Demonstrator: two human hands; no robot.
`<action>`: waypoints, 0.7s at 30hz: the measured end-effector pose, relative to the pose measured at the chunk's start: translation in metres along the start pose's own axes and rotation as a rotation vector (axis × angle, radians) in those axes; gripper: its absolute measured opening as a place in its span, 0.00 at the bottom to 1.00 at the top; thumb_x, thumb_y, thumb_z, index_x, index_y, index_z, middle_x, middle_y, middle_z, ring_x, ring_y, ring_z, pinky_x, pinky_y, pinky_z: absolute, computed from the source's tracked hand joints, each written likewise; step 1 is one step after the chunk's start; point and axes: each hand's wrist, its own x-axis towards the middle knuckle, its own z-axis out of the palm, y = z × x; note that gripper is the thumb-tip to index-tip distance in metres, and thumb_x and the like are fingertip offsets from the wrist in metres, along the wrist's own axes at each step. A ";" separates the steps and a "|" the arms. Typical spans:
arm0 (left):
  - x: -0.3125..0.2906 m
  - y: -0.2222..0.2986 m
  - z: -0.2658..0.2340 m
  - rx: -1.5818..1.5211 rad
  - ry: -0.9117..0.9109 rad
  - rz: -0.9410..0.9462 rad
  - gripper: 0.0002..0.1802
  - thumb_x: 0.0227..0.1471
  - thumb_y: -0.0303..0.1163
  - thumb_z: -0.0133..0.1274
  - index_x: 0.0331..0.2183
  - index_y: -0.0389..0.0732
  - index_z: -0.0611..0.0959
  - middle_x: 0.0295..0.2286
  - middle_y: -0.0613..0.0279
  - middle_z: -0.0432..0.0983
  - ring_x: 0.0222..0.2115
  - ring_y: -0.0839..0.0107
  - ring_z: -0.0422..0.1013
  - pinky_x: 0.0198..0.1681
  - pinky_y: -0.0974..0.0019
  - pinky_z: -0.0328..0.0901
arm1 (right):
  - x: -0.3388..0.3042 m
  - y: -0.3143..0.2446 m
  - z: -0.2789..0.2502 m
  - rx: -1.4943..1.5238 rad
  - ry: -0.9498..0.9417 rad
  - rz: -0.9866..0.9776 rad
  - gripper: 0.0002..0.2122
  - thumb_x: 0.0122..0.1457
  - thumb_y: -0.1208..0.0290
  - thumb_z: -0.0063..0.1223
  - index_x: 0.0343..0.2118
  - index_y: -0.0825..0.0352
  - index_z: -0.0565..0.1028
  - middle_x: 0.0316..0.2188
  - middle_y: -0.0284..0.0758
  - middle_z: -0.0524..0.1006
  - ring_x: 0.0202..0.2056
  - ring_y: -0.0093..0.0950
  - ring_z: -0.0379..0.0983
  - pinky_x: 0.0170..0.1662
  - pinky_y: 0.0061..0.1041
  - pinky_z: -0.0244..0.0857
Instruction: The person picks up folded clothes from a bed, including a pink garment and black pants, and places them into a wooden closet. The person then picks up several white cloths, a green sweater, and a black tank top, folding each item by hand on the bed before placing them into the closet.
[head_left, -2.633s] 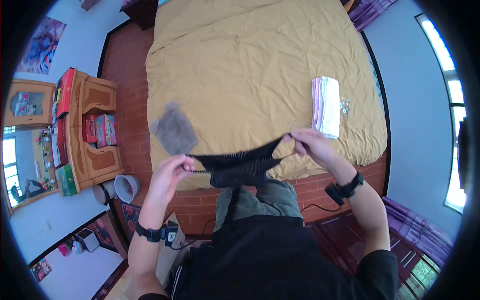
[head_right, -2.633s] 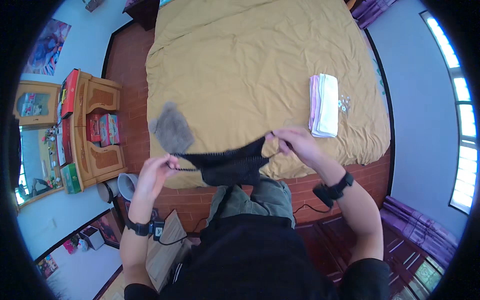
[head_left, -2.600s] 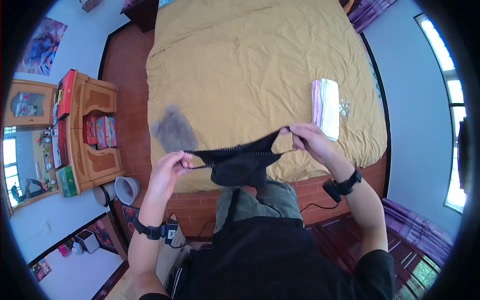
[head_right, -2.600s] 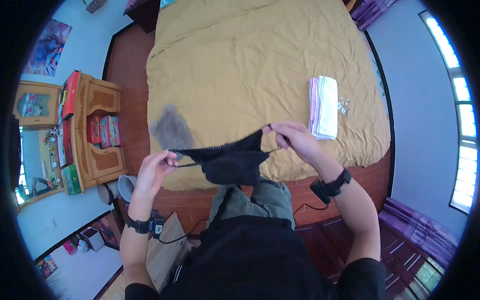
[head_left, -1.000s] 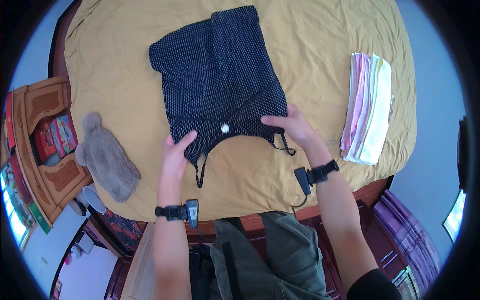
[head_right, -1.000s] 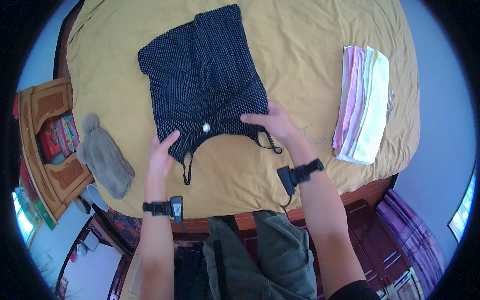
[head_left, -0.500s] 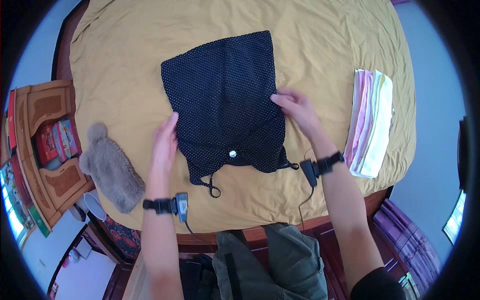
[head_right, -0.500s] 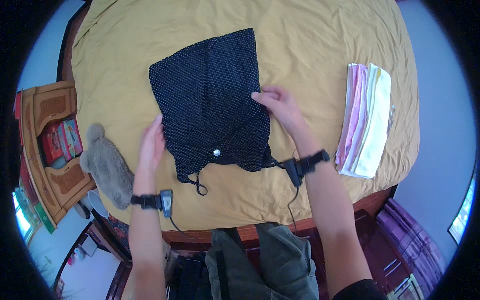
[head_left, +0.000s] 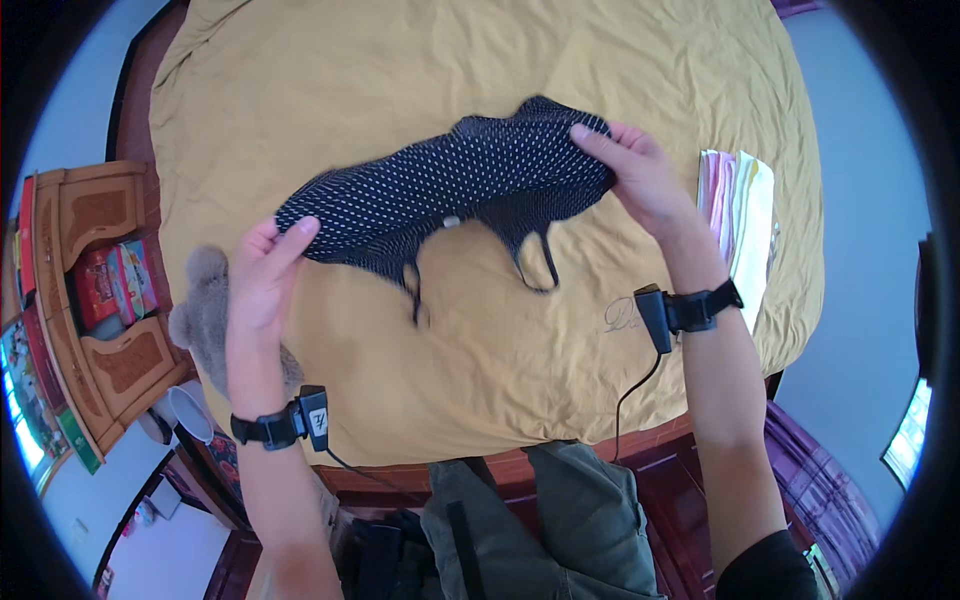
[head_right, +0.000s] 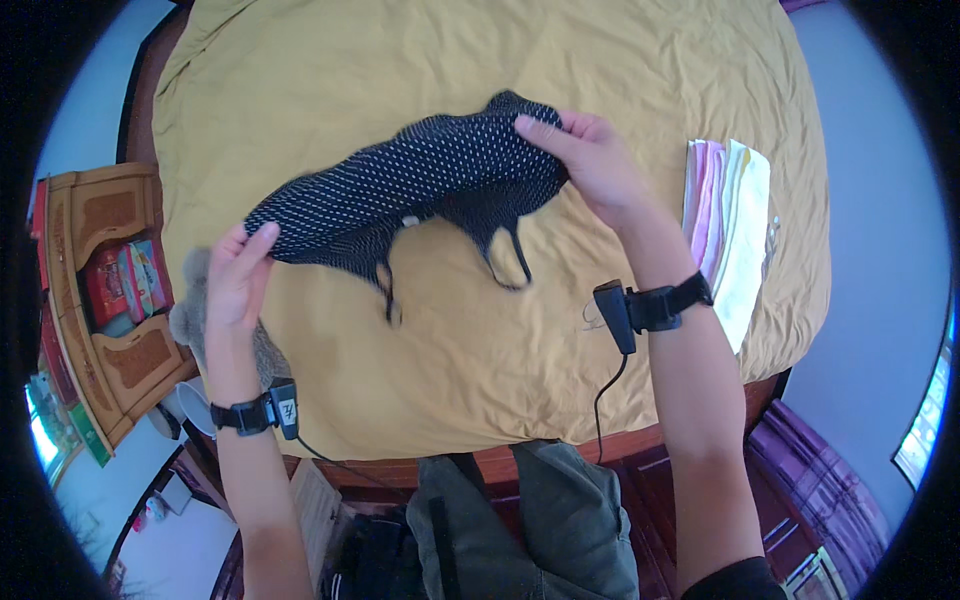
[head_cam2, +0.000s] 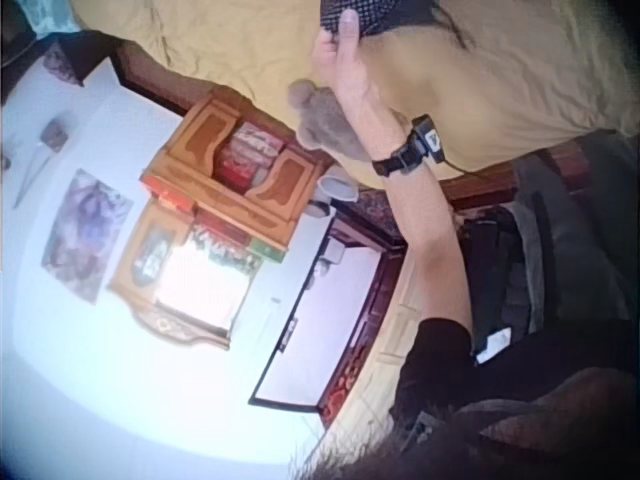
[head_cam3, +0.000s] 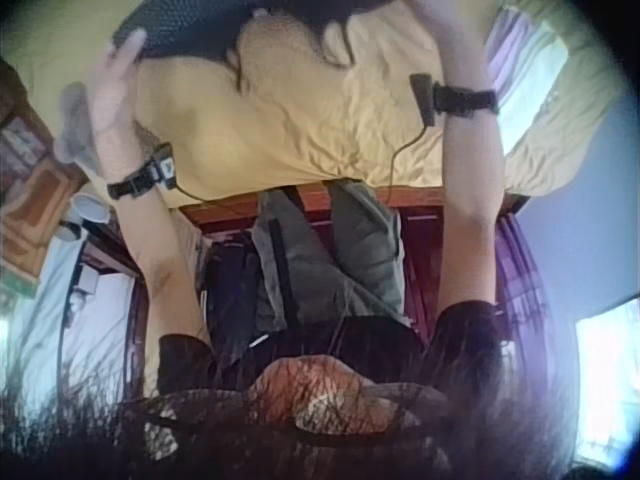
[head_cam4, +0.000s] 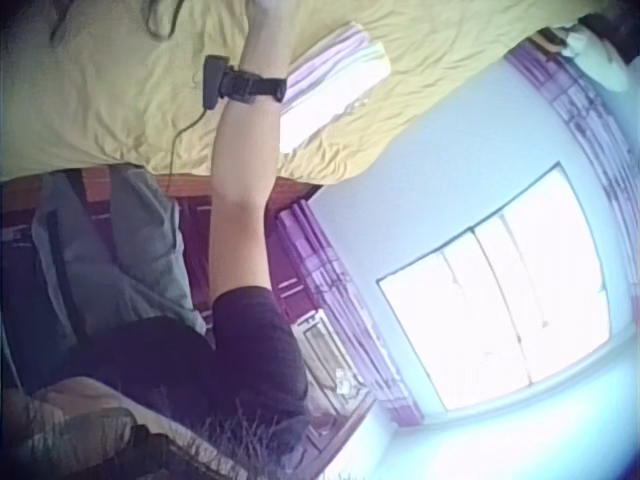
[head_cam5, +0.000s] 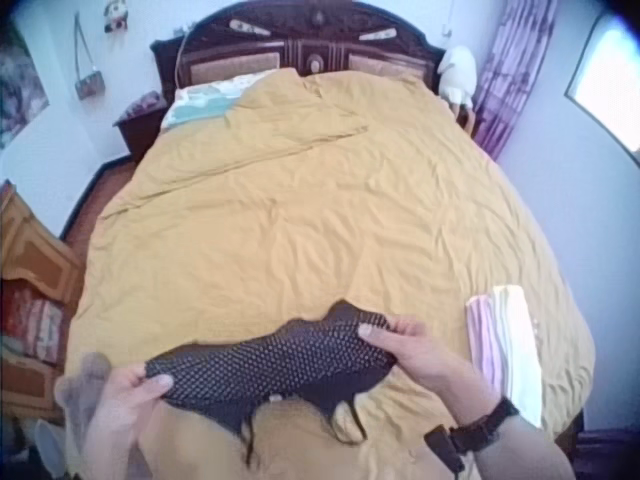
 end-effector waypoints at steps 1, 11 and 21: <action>-0.007 0.019 0.003 0.010 0.000 0.008 0.11 0.56 0.26 0.56 0.42 0.32 0.81 0.39 0.59 0.80 0.39 0.75 0.74 0.48 0.68 0.67 | -0.003 -0.017 0.006 0.007 -0.004 -0.010 0.14 0.62 0.65 0.57 0.43 0.72 0.78 0.35 0.32 0.82 0.35 0.19 0.77 0.43 0.19 0.70; -0.125 -0.025 -0.006 0.499 0.227 0.426 0.10 0.45 0.22 0.61 0.35 0.33 0.83 0.44 0.62 0.74 0.42 0.74 0.70 0.48 0.71 0.63 | -0.096 -0.009 0.019 -0.184 0.036 -0.231 0.03 0.56 0.76 0.61 0.32 0.67 0.81 0.29 0.26 0.75 0.31 0.18 0.69 0.38 0.18 0.62; -0.151 -0.231 -0.019 0.073 0.416 -0.165 0.05 0.50 0.24 0.62 0.26 0.39 0.81 0.18 0.81 0.60 0.19 0.89 0.54 0.22 0.79 0.49 | -0.131 0.203 -0.022 -0.315 0.131 0.027 0.15 0.51 0.70 0.68 0.17 0.67 0.70 0.24 0.24 0.59 0.28 0.18 0.54 0.32 0.20 0.50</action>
